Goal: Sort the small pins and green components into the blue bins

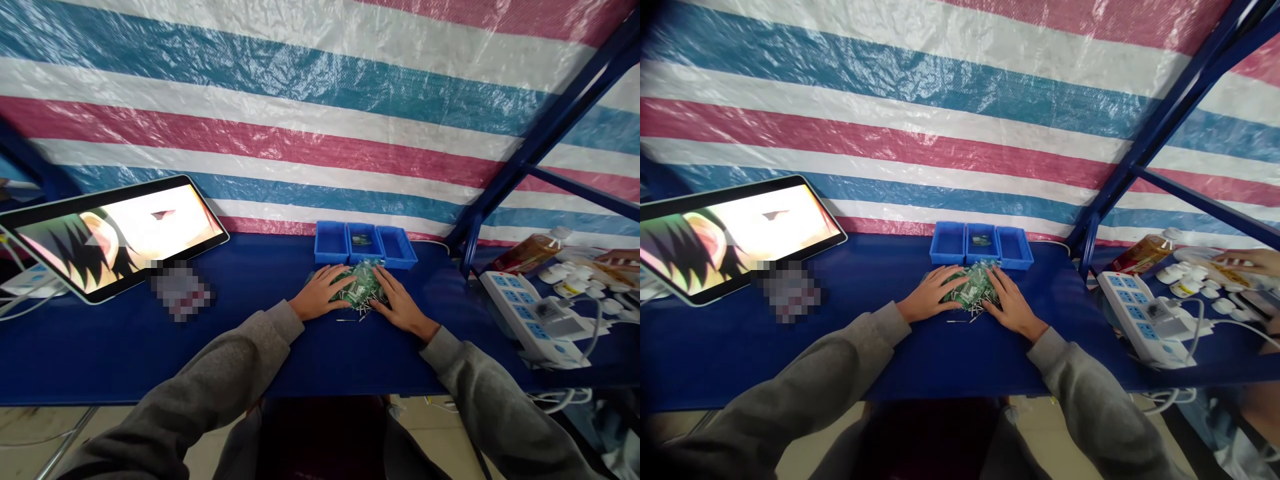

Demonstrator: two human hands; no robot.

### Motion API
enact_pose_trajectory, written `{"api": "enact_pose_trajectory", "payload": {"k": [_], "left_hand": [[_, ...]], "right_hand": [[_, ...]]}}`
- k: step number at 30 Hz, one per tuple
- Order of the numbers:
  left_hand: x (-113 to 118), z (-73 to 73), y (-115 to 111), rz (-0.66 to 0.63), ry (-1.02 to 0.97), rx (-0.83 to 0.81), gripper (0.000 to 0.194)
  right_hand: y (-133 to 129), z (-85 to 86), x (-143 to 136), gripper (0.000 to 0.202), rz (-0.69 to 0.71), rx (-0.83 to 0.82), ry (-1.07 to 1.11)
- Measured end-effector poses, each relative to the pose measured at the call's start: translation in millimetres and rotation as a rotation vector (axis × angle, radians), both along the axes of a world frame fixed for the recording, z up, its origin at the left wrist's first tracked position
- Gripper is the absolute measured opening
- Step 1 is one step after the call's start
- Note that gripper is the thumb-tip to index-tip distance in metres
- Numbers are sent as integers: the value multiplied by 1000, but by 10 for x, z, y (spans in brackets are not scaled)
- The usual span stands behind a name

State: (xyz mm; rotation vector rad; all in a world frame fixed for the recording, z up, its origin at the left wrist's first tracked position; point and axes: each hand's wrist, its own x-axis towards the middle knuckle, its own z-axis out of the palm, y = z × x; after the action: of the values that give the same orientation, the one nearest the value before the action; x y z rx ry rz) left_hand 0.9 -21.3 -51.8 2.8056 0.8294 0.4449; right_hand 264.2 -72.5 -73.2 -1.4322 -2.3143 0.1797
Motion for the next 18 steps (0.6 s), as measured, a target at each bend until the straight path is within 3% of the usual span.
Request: {"api": "enact_pose_trajectory", "payload": {"k": [5, 12, 18], "left_hand": [[-24, -21, 12, -51, -84, 67, 61], [-67, 18, 6, -44, -215, 129, 38], [-106, 59, -3, -65, -198, 205, 25]], "right_hand": [[-1, -12, 23, 65, 26, 67, 53], [-14, 23, 16, 47, -12, 185, 182], [-32, 80, 0, 32, 49, 309, 241]]}}
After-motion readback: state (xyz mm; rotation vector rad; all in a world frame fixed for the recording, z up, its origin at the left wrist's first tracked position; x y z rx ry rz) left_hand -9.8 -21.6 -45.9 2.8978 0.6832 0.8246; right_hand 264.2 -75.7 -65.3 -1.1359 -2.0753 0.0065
